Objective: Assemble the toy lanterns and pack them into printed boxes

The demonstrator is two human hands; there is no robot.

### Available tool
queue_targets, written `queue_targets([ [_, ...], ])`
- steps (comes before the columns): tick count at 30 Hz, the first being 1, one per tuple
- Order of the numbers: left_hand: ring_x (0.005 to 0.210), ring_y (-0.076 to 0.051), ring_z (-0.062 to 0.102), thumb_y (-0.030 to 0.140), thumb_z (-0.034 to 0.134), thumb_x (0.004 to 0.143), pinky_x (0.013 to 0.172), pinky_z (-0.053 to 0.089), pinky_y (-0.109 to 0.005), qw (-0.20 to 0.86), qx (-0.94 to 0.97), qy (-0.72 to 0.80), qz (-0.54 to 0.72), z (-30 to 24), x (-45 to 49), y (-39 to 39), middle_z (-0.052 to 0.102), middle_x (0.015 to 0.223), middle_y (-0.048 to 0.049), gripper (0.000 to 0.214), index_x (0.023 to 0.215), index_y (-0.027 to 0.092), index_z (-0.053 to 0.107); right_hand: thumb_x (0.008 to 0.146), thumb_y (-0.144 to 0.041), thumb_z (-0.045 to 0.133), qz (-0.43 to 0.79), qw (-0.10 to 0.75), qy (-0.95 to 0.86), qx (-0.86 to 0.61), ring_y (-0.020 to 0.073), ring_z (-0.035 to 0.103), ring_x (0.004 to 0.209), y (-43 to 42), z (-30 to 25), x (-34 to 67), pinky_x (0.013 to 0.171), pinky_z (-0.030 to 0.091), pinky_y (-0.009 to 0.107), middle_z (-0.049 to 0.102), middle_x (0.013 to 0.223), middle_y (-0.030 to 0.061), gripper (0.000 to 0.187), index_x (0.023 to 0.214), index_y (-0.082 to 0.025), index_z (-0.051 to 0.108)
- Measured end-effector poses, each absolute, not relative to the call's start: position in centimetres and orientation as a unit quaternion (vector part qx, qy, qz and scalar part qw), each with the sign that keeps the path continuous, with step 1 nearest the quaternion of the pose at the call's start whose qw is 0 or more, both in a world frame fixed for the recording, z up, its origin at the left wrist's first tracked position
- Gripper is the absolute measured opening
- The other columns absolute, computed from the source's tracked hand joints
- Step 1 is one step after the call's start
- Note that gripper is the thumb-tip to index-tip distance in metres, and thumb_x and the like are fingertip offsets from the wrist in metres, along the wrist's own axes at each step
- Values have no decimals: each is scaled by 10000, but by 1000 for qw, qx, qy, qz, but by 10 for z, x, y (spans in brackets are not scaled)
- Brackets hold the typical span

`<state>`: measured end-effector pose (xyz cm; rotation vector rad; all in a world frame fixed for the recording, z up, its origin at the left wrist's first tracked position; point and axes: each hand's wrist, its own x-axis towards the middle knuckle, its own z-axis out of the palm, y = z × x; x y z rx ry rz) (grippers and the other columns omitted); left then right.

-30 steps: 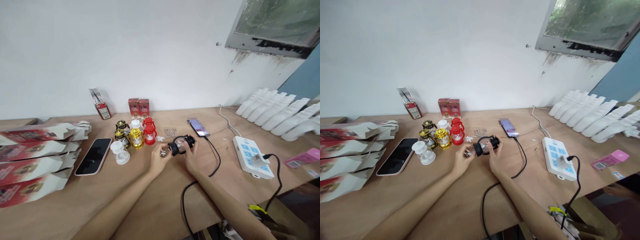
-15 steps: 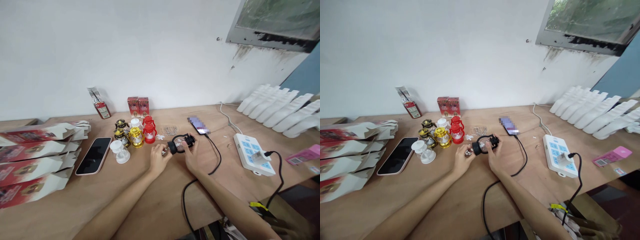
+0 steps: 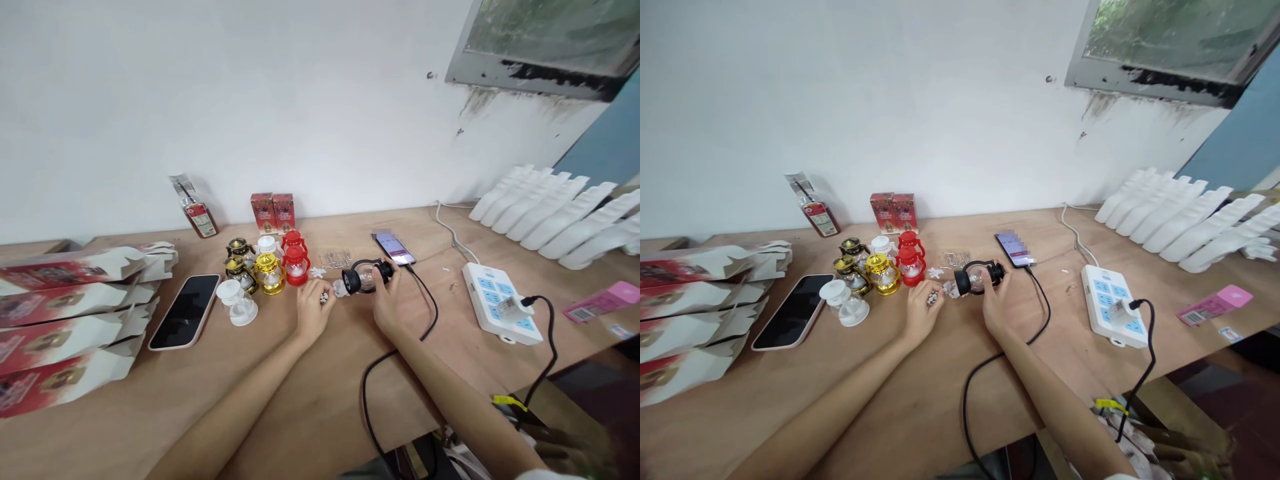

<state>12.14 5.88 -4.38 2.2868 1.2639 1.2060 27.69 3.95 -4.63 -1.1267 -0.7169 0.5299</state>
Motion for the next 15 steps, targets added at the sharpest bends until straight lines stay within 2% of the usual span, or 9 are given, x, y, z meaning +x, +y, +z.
queue_targets([
  [4, 843, -202, 533, 192, 517, 854, 761, 311, -338, 38, 834, 432, 341, -42, 130, 68, 658, 814, -31, 123, 742, 188, 568, 745, -487, 601, 241, 771, -270, -524, 173, 528, 1061, 46, -45, 284, 929, 424, 331, 541, 1158, 29, 497, 1168, -259, 478],
  [7, 868, -218, 516, 216, 532, 856, 776, 300, -361, -3, 853, 424, 303, -42, 142, 73, 656, 823, -50, 134, 733, 192, 580, 729, -497, 607, 301, 786, -219, -493, 171, 582, 938, 48, -43, 285, 757, 504, 315, 574, 1068, 10, 493, 1149, -287, 456],
  [10, 873, -227, 515, 256, 513, 879, 779, 295, -373, -13, 859, 418, 295, -43, 150, 76, 648, 800, -59, 181, 726, 191, 585, 721, -487, 619, 356, 794, -190, -453, 154, 606, 808, 47, -38, 284, 618, 516, 287, 593, 973, -20, 476, 1125, -308, 443],
  [15, 867, -212, 538, 260, 425, 926, 786, 303, -363, 8, 844, 410, 346, -43, 142, 73, 651, 843, -65, 216, 825, 178, 598, 713, -462, 635, 413, 792, -167, -418, 140, 617, 775, 43, -32, 280, 572, 503, 249, 626, 926, -32, 411, 1049, -282, 480],
])
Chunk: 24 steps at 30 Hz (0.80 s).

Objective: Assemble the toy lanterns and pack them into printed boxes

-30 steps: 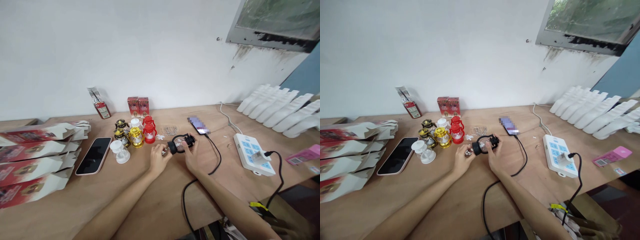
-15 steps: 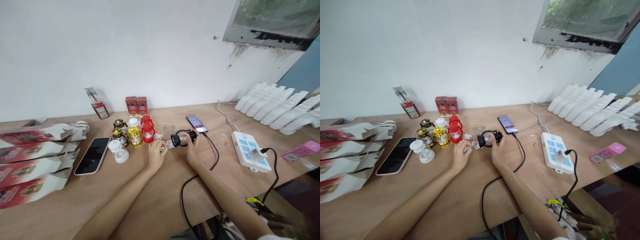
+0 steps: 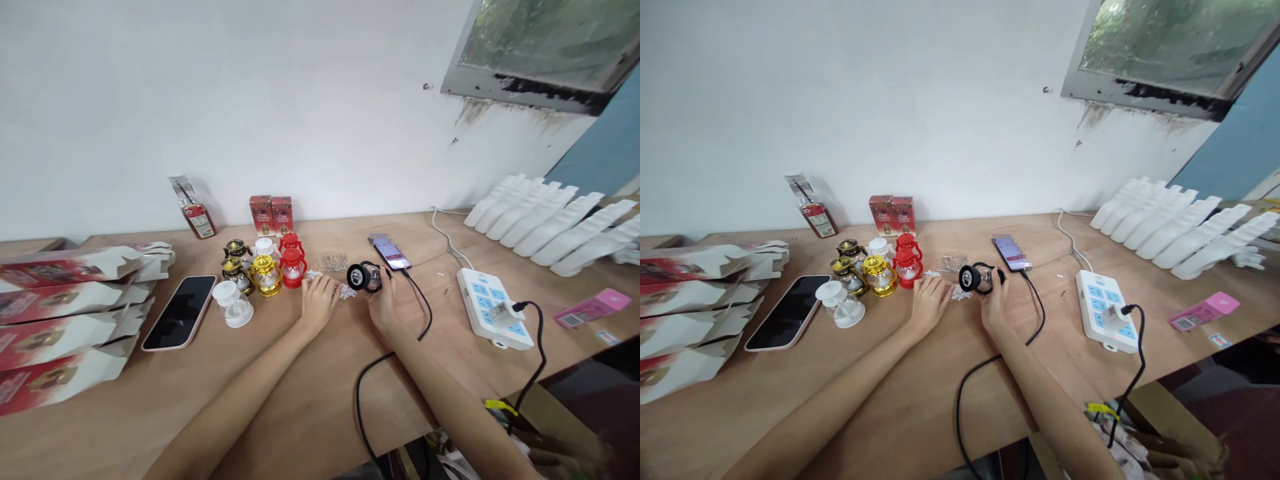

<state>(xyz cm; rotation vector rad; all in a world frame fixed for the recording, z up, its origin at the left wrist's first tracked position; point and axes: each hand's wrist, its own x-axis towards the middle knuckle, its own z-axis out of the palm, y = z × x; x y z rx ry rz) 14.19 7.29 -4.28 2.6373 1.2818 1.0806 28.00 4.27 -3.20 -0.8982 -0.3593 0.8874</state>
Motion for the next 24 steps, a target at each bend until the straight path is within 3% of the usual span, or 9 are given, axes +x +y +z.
queue_targets([
  [5, 883, -182, 552, 281, 442, 909, 803, 370, -314, 160, 811, 346, 444, -45, 114, 62, 624, 911, -57, 147, 889, 179, 546, 713, -474, 641, 472, 755, -207, -405, 146, 623, 761, 35, -40, 261, 543, 495, 241, 641, 920, -32, 432, 1072, -291, 485],
  [10, 697, -125, 523, 309, 520, 845, 667, 410, -230, 329, 740, 368, 457, -49, 90, 48, 553, 747, 8, 142, 781, 191, 473, 696, -452, 677, 501, 718, -263, -406, 160, 628, 809, 25, -51, 240, 611, 531, 276, 628, 992, -29, 470, 1105, -318, 487],
  [18, 652, -112, 500, 316, 535, 826, 619, 392, -216, 362, 721, 385, 449, -49, 88, 48, 538, 712, 23, 159, 751, 194, 466, 745, -446, 650, 476, 712, -305, -417, 177, 629, 899, 24, -58, 240, 753, 538, 324, 624, 1043, 0, 555, 1236, -337, 416],
  [24, 711, -139, 508, 282, 427, 896, 676, 397, -248, 269, 787, 378, 406, -48, 88, 44, 543, 751, -1, 167, 754, 199, 456, 754, -456, 636, 470, 698, -319, -435, 177, 618, 869, 24, -62, 241, 672, 566, 321, 593, 1068, 16, 577, 1261, -339, 386],
])
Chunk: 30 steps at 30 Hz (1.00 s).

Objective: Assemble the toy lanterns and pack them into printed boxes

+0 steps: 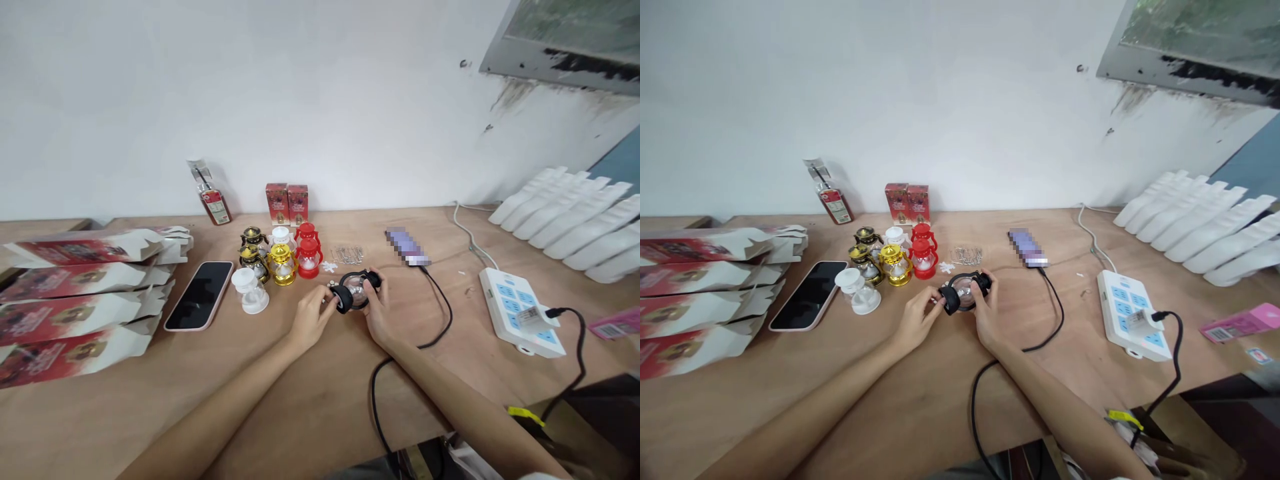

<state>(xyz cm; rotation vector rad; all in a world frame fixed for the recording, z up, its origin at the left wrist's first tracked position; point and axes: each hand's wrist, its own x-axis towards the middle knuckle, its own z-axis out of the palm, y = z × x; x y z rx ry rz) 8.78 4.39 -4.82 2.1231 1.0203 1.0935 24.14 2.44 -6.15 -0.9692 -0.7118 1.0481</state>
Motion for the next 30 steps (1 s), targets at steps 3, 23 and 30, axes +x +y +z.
queue_targets([
  [3, 727, -155, 494, 247, 372, 916, 673, 394, -262, 213, 820, 375, 376, -48, 88, 42, 522, 776, -23, 203, 730, 197, 438, 748, -469, 635, 464, 691, -321, -452, 187, 610, 870, 24, -62, 241, 604, 574, 310, 578, 1094, 23, 581, 1256, -342, 383],
  [23, 720, -196, 513, 179, 427, 862, 660, 337, -305, 60, 839, 465, 275, -45, 89, 39, 567, 753, -29, 124, 748, 192, 474, 755, -483, 611, 390, 682, -388, -482, 201, 563, 1060, 24, -68, 241, 850, 527, 375, 581, 1144, 32, 537, 1230, -295, 445],
  [30, 736, -197, 517, 203, 433, 866, 664, 326, -308, 81, 834, 470, 277, -42, 89, 38, 565, 739, -23, 155, 712, 196, 445, 750, -490, 617, 398, 684, -380, -479, 198, 565, 1049, 24, -66, 240, 818, 540, 347, 571, 1161, 35, 563, 1246, -299, 431],
])
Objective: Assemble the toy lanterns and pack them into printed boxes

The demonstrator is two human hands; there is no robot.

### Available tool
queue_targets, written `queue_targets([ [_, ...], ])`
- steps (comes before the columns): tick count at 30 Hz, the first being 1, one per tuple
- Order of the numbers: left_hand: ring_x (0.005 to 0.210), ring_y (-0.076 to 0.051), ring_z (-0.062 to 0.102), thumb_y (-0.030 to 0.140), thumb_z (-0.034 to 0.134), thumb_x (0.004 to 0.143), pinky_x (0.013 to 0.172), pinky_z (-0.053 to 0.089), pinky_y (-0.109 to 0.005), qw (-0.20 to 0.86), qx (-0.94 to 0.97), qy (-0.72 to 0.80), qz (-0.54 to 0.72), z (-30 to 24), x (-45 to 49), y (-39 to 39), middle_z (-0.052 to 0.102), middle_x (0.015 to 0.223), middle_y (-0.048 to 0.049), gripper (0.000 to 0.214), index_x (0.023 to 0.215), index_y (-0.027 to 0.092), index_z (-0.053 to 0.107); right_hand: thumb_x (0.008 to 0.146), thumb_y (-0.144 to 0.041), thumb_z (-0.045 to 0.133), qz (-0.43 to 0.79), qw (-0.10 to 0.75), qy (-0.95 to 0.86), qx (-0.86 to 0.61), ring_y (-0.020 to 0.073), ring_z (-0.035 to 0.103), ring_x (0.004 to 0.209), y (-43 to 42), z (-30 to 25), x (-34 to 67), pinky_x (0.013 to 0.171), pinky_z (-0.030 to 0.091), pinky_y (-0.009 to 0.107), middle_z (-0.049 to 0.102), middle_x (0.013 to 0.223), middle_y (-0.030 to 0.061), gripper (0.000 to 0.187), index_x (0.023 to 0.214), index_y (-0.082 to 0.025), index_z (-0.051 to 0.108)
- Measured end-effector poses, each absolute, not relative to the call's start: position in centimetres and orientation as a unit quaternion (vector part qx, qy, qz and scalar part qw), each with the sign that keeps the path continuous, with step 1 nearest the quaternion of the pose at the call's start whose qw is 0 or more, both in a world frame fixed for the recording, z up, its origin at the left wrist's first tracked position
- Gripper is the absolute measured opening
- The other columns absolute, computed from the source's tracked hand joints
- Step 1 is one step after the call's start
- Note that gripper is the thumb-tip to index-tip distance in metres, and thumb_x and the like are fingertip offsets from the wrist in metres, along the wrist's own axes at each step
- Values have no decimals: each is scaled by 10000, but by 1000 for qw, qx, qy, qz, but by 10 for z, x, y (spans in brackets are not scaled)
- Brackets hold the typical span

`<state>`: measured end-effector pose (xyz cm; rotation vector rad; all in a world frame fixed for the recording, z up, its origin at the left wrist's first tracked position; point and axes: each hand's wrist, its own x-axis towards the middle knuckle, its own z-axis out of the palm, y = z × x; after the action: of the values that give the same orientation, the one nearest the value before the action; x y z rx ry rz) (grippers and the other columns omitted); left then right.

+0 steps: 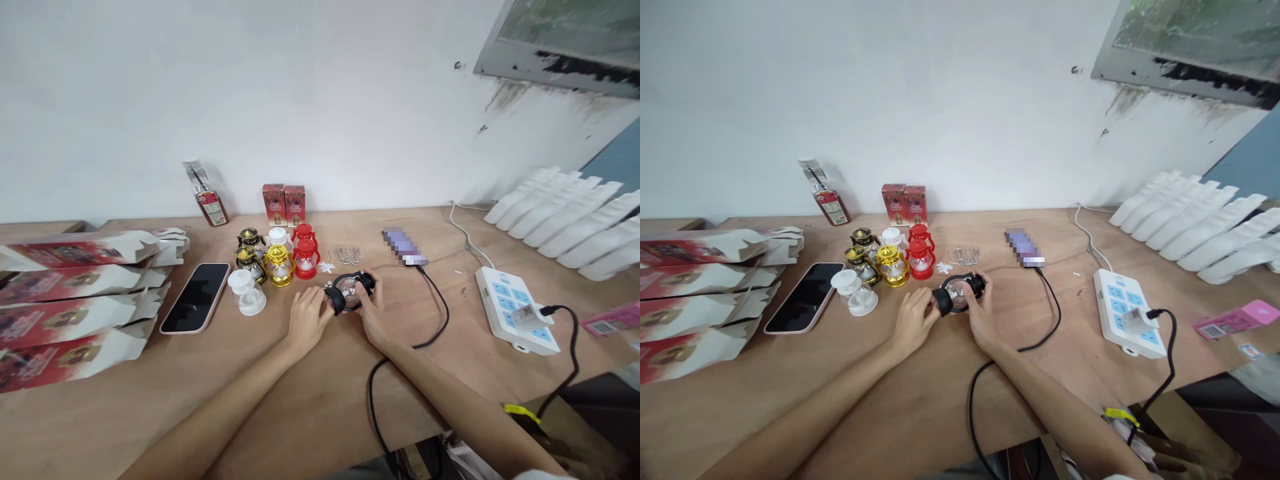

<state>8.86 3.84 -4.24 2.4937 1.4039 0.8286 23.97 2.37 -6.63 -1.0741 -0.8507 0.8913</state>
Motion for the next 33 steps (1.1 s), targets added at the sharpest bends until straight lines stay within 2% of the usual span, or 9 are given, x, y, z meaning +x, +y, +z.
queue_targets([
  [6, 768, -171, 510, 256, 394, 894, 702, 350, -298, 203, 817, 422, 336, -40, 88, 42, 560, 792, -8, 178, 729, 202, 430, 756, -506, 601, 457, 681, -341, -460, 196, 608, 898, 22, -59, 239, 601, 579, 312, 562, 1136, 34, 615, 1292, -344, 348],
  [13, 731, -159, 501, 315, 395, 904, 676, 355, -286, 270, 797, 400, 364, -44, 87, 45, 531, 726, 1, 245, 688, 201, 398, 749, -516, 605, 467, 682, -338, -450, 190, 618, 864, 23, -58, 238, 617, 579, 320, 575, 1097, 25, 612, 1282, -353, 354],
  [17, 732, -163, 497, 280, 374, 907, 675, 364, -289, 259, 808, 390, 357, -44, 86, 45, 529, 732, -5, 222, 701, 201, 397, 746, -507, 612, 452, 682, -342, -462, 196, 597, 949, 23, -60, 239, 669, 576, 323, 551, 1159, 33, 616, 1285, -338, 365],
  [21, 729, -172, 489, 272, 349, 911, 669, 373, -294, 239, 821, 386, 346, -42, 87, 44, 516, 740, -14, 214, 710, 206, 385, 747, -509, 610, 453, 678, -345, -464, 191, 601, 939, 22, -61, 240, 700, 570, 342, 558, 1150, 27, 611, 1282, -334, 373],
  [27, 728, -191, 481, 226, 303, 904, 670, 382, -316, 153, 847, 402, 314, -45, 89, 42, 515, 761, -38, 204, 719, 211, 387, 748, -518, 604, 405, 685, -366, -483, 187, 574, 1013, 24, -65, 241, 805, 535, 350, 578, 1136, 31, 574, 1248, -300, 427],
  [33, 732, -207, 495, 185, 324, 872, 660, 363, -323, 90, 850, 433, 287, -47, 89, 42, 538, 765, -53, 158, 755, 205, 428, 747, -528, 602, 391, 682, -378, -488, 191, 563, 1043, 23, -66, 239, 834, 519, 357, 572, 1160, 36, 565, 1233, -290, 440],
])
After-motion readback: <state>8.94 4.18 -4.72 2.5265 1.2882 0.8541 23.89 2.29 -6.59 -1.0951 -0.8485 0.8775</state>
